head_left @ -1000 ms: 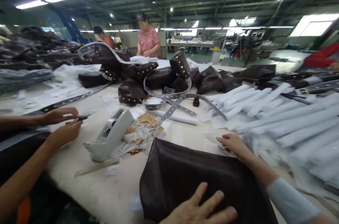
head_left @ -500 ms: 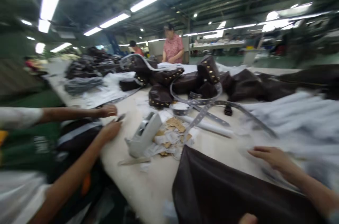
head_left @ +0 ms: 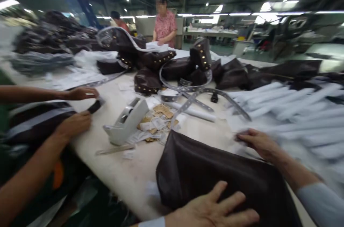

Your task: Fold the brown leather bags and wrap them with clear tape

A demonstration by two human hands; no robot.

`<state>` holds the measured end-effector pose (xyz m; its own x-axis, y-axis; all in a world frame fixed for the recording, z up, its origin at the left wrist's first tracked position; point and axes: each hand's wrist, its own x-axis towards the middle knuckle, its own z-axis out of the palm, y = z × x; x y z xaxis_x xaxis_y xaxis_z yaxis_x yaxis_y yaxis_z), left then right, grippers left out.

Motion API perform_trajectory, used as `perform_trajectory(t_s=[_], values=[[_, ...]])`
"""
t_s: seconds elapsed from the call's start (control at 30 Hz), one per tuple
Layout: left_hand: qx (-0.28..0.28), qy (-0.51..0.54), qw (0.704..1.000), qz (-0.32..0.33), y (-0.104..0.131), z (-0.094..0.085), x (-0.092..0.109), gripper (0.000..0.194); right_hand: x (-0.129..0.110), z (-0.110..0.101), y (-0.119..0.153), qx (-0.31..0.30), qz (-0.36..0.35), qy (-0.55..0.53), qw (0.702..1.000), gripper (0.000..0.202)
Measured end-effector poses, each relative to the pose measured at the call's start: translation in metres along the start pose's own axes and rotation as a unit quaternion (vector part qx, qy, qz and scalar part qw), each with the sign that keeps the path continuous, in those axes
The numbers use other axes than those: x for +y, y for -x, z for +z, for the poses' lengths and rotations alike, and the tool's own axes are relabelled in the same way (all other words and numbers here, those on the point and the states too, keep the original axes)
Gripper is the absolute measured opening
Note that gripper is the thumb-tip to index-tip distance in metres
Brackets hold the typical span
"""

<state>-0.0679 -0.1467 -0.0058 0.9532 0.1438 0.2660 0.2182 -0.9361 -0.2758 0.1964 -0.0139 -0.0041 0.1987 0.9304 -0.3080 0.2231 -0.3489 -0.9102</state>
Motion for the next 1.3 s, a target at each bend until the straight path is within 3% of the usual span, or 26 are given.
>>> perform_trajectory(t_s=[0.17, 0.37, 0.43, 0.53, 0.67, 0.77, 0.97, 1.17, 1.3], values=[[0.051, -0.003, 0.999, -0.007, 0.003, 0.008, 0.001, 0.045, 0.003, -0.008, 0.03, 0.049, -0.039, -0.088, 0.994, 0.041], [0.008, 0.088, 0.996, -0.014, 0.004, -0.004, 0.003, 0.042, 0.002, -0.009, 0.082, 0.101, -0.144, -0.138, 0.975, 0.031], [0.002, 0.114, 0.993, -0.025, 0.004, -0.007, 0.004, 0.042, 0.007, -0.009, 0.105, 0.108, -0.176, -0.103, 0.973, 0.027], [-0.013, 0.144, 0.989, -0.03, 0.004, -0.009, 0.005, 0.045, 0.021, -0.005, 0.139, 0.076, -0.243, 0.03, 0.966, 0.016], [-0.009, 0.152, 0.988, -0.03, 0.001, -0.01, 0.004, 0.045, 0.042, 0.003, 0.168, -0.009, -0.432, 0.136, 0.892, 0.02], [-0.003, 0.145, 0.989, -0.026, -0.001, -0.011, 0.004, 0.045, 0.052, 0.005, 0.178, -0.027, -0.512, 0.194, 0.836, 0.029], [-0.014, 0.139, 0.99, -0.014, -0.001, -0.006, 0.005, 0.038, 0.057, 0.006, 0.192, -0.021, -0.542, 0.316, 0.778, 0.047], [-0.022, 0.134, 0.99, -0.043, 0.003, 0.001, 0.008, 0.037, 0.067, 0.006, 0.202, -0.048, -0.54, 0.356, 0.761, 0.051], [-0.041, 0.127, 0.991, -0.016, 0.001, -0.004, 0.006, 0.046, 0.068, 0.004, 0.206, -0.069, -0.536, 0.379, 0.752, 0.056]])
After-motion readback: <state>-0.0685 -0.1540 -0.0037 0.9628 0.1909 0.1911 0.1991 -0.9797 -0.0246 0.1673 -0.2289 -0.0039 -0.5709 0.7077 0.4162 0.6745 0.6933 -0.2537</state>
